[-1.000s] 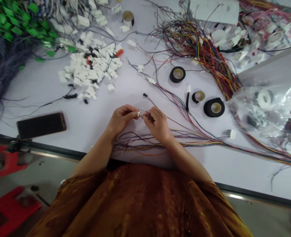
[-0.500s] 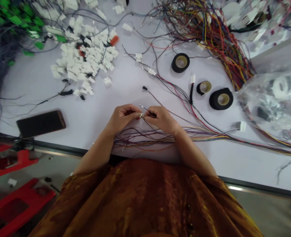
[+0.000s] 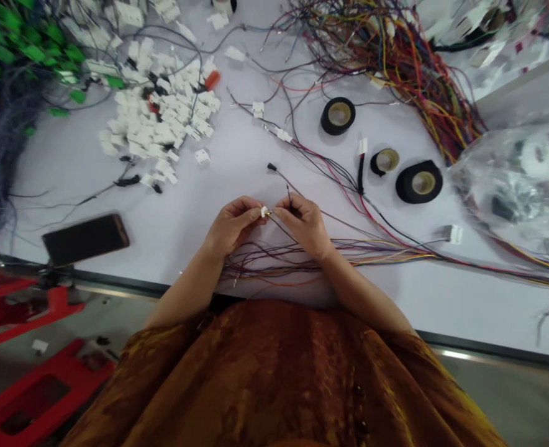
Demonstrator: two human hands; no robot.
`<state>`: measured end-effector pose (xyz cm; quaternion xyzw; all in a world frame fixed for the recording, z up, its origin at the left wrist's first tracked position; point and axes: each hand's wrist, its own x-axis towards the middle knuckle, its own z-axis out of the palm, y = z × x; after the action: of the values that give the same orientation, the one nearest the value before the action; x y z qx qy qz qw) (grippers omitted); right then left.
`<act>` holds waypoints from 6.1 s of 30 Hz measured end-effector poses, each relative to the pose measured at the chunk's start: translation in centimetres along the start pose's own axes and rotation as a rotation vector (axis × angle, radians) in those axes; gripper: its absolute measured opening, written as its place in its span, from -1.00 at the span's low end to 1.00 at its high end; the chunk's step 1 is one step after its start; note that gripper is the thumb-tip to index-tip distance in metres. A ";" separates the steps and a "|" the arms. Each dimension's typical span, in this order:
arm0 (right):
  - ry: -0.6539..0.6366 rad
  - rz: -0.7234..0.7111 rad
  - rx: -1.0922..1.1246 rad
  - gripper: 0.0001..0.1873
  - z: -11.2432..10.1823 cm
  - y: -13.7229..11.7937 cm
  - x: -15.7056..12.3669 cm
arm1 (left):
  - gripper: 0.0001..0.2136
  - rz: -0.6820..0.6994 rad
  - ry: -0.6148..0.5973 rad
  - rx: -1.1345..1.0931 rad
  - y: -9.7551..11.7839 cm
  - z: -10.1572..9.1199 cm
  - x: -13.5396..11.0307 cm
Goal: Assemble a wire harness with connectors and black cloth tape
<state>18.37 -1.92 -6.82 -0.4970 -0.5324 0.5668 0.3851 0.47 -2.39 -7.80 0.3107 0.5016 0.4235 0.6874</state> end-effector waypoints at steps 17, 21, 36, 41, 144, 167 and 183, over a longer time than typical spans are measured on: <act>-0.049 0.033 0.107 -0.73 0.0 0.2 -0.1 | -0.70 -0.075 0.026 -0.091 -0.2 0.0 0.2; -0.086 0.081 0.132 -0.71 -0.2 0.3 0.1 | -0.70 -0.076 0.048 -0.056 -0.2 -0.1 0.2; 0.130 -0.267 -0.204 -0.81 1.3 1.7 -0.9 | -0.85 0.180 0.028 0.045 -1.2 -0.1 -0.2; 0.059 -0.284 -0.204 -0.78 0.8 1.7 -0.6 | -0.86 0.210 0.001 0.120 -1.0 -0.1 -0.3; -0.206 -0.147 -0.680 -0.72 0.5 -2.8 2.9 | -0.66 0.232 0.062 0.059 1.0 0.7 2.3; 0.012 -0.231 -1.077 -0.60 -2.4 -2.2 -1.8 | -0.55 -0.043 -0.087 -0.260 1.6 3.7 -1.3; 1.004 0.316 -0.798 -0.66 -18.2 0.7 -3.7 | -0.67 0.227 0.158 0.031 1.4 5.5 -1.3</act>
<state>36.93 -1.54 -5.86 -0.8776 -0.3780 0.0751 0.2852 5.11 -2.93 -4.36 0.3416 0.5223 0.5141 0.5884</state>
